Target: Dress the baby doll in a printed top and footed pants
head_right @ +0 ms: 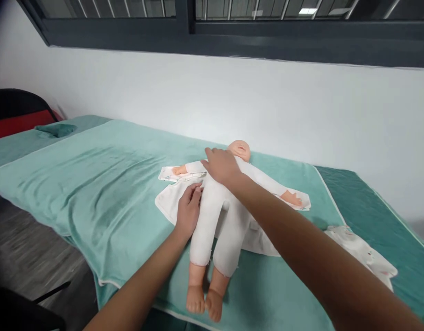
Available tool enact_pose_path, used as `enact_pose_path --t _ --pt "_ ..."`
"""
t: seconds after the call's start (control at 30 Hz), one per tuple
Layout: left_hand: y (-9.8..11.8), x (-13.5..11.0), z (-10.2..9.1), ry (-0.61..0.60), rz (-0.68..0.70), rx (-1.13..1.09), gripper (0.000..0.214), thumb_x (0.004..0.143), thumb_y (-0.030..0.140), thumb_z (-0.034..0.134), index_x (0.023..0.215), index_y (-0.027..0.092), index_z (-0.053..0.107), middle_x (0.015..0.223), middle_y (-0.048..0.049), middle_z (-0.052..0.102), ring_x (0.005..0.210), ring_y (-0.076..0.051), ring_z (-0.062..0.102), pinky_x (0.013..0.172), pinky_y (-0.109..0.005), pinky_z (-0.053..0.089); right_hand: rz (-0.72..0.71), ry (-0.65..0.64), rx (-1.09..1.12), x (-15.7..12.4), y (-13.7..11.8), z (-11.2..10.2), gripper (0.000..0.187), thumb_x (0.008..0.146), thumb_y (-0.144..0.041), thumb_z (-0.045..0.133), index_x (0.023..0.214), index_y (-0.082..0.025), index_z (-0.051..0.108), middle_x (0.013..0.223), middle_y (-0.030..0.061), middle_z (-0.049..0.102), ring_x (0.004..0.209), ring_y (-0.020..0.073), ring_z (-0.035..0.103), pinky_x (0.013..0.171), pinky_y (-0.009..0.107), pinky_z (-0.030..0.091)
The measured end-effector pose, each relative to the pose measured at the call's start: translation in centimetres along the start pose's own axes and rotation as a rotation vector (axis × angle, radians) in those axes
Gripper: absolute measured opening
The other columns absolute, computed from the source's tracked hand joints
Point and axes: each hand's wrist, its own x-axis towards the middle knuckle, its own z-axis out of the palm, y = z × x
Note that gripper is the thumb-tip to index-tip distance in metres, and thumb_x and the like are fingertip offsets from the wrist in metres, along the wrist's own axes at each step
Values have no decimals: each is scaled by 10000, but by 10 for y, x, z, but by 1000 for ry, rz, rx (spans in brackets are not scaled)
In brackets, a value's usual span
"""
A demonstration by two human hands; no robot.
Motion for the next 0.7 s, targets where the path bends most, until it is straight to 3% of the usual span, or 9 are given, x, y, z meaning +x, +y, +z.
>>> enact_pose_path --t 0.13,0.27,0.4,0.57,0.7 --pt "-8 13 0 -57 154 259 315 996 289 409 1209 236 636 1217 -96 704 1162 -266 625 1050 -438 458 -77 -205 73 36 -24 20 381 1009 -446 445 1239 -173 576 1257 175 662 1114 326 609 852 404 453" --pt "-13 38 0 -143 351 649 322 978 174 368 1130 220 648 1179 -125 696 1173 -300 590 1038 -467 440 -126 -257 76 53 -26 32 331 947 -441 569 1137 -176 627 1224 156 683 1101 327 622 834 405 467" --pt "-19 62 -1 -70 316 938 278 974 205 425 1170 169 618 1262 -173 648 1201 -345 541 990 -510 435 -92 -232 95 51 -16 30 319 956 -439 552 1138 -185 616 1187 142 700 1046 311 644 785 392 468" --pt "-28 90 -10 62 168 972 215 958 319 531 1066 186 661 1184 -169 681 1174 -366 559 974 -515 414 -53 -155 138 38 1 22 384 1002 -499 450 1218 -209 577 1226 123 682 1076 291 631 781 366 447" --pt "-35 107 -20 78 94 712 170 919 308 573 842 200 678 955 -125 735 953 -299 645 867 -411 442 -86 -116 185 29 9 20 456 989 -591 434 1220 -238 607 1214 102 682 1079 289 625 790 363 430"
